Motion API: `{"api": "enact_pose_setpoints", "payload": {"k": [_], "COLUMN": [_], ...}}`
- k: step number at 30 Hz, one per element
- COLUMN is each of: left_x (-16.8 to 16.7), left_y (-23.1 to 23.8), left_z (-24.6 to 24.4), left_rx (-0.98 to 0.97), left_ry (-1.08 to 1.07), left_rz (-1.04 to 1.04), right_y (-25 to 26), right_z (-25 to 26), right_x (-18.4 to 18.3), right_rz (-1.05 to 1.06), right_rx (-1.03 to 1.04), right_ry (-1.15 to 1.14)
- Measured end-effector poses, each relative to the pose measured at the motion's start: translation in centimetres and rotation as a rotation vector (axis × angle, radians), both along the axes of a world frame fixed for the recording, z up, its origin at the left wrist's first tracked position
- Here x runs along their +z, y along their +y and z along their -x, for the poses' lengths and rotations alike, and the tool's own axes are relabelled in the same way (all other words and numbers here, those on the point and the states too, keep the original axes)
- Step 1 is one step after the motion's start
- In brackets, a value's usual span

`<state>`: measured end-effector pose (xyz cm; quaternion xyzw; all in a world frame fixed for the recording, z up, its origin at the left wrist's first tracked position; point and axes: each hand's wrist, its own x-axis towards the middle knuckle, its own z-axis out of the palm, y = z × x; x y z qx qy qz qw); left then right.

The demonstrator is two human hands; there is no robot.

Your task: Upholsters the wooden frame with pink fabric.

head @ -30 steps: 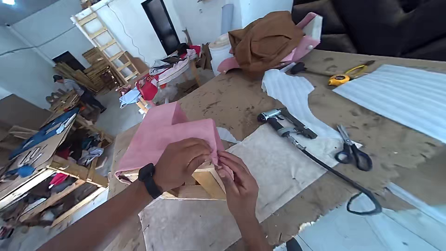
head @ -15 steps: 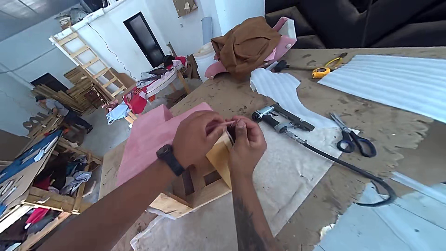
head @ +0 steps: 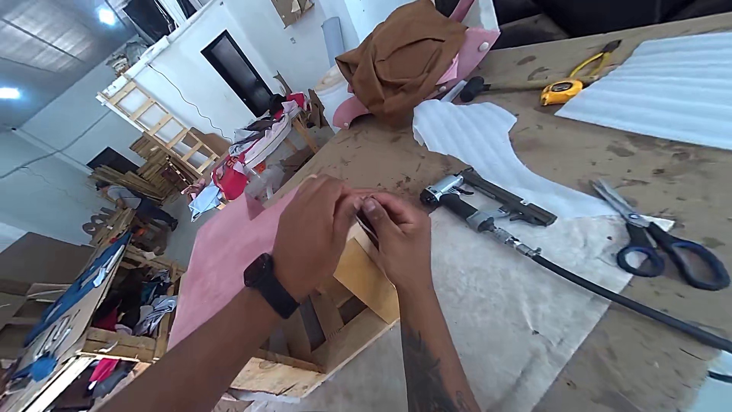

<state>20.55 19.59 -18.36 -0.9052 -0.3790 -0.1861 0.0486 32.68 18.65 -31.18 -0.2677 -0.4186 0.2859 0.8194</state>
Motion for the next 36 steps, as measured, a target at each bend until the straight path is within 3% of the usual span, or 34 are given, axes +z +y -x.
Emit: {"api": "enact_pose_setpoints", "payload": {"k": [6, 10, 13, 16, 19, 23, 29, 36], "left_x": [0.0, 0.8, -0.2, -0.6, -0.6, -0.3, -0.3, -0.1], "left_y": [-0.7, -1.3, -2.0, -2.5, -2.5, -2.0, -1.4, -1.0], "left_z": [0.3, 0.0, 0.9, 1.1, 1.7, 1.9, 2.0, 2.4], "left_rx": [0.08, 0.104, 0.042, -0.072, -0.169, -0.294, -0.515, -0.605], "left_ry": [-0.173, -0.029, -0.045, -0.121, -0.17, -0.198, -0.175, -0.071], "left_rz": [0.138, 0.025, -0.109, -0.139, -0.075, -0.009, 0.051, 0.187], "right_y": [-2.4, -2.0, -1.3, -1.7, -2.1, -1.4, -1.4, -1.7], "right_z": [-1.0, 1.3, 2.3, 1.6, 2.0, 3.4, 4.1, 3.7], "right_x": [2.1, 1.9, 0.7, -0.3, -1.1, -1.5, -2.6, -3.9], "right_rz": [0.102, 0.073, -0.014, 0.028, -0.045, -0.156, -0.252, -0.352], "right_rx": [-0.083, -0.164, -0.134, -0.04, -0.045, -0.226, -0.276, -0.235], "right_ry": [-0.06, 0.088, 0.108, -0.038, -0.069, 0.103, 0.273, 0.208]}}
